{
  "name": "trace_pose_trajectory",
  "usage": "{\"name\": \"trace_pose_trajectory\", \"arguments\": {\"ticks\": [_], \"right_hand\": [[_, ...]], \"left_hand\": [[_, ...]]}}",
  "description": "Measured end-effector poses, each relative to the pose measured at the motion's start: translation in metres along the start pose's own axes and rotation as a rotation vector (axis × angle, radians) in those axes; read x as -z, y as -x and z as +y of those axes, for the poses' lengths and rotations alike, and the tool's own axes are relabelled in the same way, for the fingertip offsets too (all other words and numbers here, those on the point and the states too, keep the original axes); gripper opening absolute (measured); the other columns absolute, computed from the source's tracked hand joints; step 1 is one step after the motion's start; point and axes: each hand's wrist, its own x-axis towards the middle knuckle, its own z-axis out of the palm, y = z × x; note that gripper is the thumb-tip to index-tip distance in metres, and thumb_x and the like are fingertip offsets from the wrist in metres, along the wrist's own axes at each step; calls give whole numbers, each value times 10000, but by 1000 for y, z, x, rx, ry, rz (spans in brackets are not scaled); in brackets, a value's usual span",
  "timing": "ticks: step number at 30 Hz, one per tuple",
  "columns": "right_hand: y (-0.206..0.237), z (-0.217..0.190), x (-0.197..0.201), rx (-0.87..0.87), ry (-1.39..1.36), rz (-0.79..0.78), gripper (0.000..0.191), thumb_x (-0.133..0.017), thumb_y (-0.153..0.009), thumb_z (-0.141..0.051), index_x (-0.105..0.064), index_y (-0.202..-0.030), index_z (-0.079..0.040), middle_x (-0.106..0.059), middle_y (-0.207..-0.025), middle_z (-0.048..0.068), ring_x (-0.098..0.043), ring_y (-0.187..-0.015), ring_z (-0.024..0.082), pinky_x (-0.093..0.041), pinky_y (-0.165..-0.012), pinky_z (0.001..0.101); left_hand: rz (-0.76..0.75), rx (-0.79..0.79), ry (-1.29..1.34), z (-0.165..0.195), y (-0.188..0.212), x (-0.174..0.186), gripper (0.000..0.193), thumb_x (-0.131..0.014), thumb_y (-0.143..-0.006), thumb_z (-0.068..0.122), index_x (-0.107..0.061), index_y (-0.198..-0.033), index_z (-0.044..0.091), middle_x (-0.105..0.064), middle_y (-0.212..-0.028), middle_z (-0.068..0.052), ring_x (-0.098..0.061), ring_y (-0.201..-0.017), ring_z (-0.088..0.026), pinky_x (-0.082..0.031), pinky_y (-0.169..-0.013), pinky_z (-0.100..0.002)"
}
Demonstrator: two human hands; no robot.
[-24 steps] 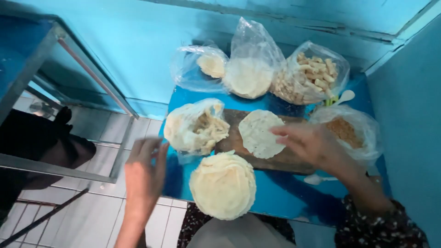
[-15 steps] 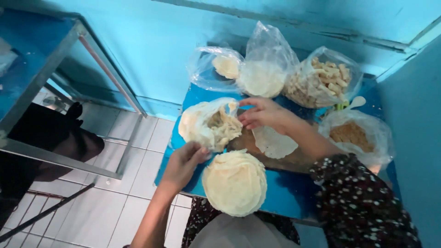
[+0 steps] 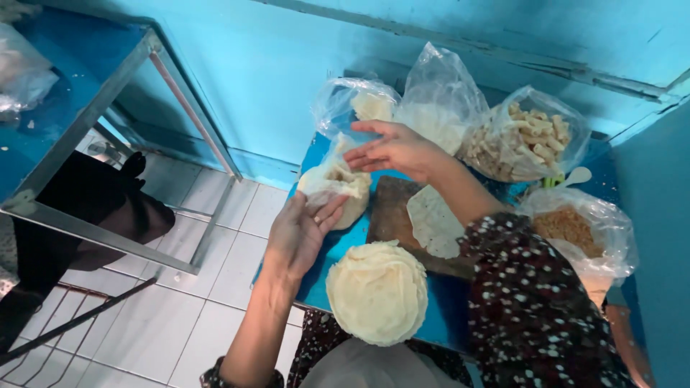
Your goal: The person sits at a small blue table with plastic bags of white food cakes and a wooden cutting board. They tear pieces off round white food cakes by hand, stack the torn pieces, then hold one cake on the board and slice it with a knife, arranging the cut pieces.
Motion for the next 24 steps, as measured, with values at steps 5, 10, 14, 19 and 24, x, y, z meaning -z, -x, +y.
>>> {"name": "trace_pose_trajectory", "arguments": {"ticks": [5,10,14,19,24], "right_hand": [[28,-25,21,-50,174,175,592,-524,-968,-76,-436,-1552,-101,-730,-1235,211,-734,-1083,261,-585,-921,365],[38,0,1,-108,-97,73,732,-565,-914,36,-286,-1577,-94,-677,-1256,281,-723,-1100,340,-573,-945,417],[17,14,-10,29,-353,44,854,-541,-892,85,-152,-1622,-127,-632,-1322,278,-682,-1165,342,-557,-999,423],[1,14,-14,66,-299,31,920,-536,-858,134,-99,-1619,-144,-631,-1352,276,-663,-1193,317,-547,-1019,414],[25,-3,7,51,-51,110,840,-559,-883,76,-204,-1607,-155,-675,-1298,255,-702,-1132,285,-559,-973,397]], "left_hand": [[59,-30,18,20,11,-12,481,-322,-1086,273,-422,-1406,-71,-552,-1419,-282,-611,-1259,-383,-531,-1012,-458],[50,-115,108,20,2,-17,484,-315,-1102,261,-423,-1404,-101,-536,-1427,-314,-603,-1276,-399,-518,-1022,-442],[73,-175,202,14,-1,-18,449,-323,-1102,261,-402,-1382,-80,-517,-1448,-315,-567,-1331,-402,-503,-1056,-441],[126,-132,158,14,25,-18,383,-375,-1070,227,-375,-1367,-14,-478,-1456,-293,-542,-1367,-405,-493,-1077,-446],[145,-87,-29,20,49,-18,425,-499,-995,106,-359,-1385,10,-514,-1447,-243,-559,-1344,-407,-493,-1026,-453]]}}
